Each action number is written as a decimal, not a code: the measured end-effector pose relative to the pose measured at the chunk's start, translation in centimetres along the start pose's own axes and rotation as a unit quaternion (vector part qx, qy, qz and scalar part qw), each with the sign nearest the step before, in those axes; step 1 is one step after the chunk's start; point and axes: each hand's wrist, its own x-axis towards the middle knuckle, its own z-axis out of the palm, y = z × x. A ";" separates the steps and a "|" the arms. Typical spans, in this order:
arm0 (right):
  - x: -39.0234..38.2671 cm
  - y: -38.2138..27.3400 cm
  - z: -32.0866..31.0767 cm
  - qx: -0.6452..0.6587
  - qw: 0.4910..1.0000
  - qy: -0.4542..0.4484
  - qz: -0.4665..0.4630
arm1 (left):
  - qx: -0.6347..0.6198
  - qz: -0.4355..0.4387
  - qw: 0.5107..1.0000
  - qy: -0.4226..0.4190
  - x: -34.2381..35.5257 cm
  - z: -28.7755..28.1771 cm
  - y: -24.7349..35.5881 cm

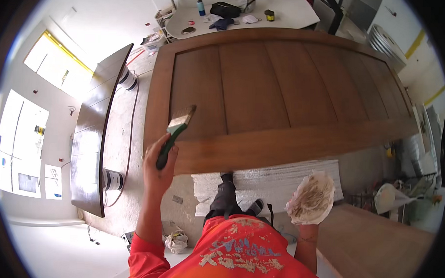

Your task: The person sands a large wooden door panel with a sanding block, then applies a finish using a brush and a cloth. The person works on the door panel which is propped up on a stand in a room under renovation.

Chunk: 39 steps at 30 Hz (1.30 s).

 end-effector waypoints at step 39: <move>5.7 2.7 14.1 -0.039 0.997 -0.038 0.051 | 0.157 -0.008 0.963 -0.218 5.1 -5.4 2.4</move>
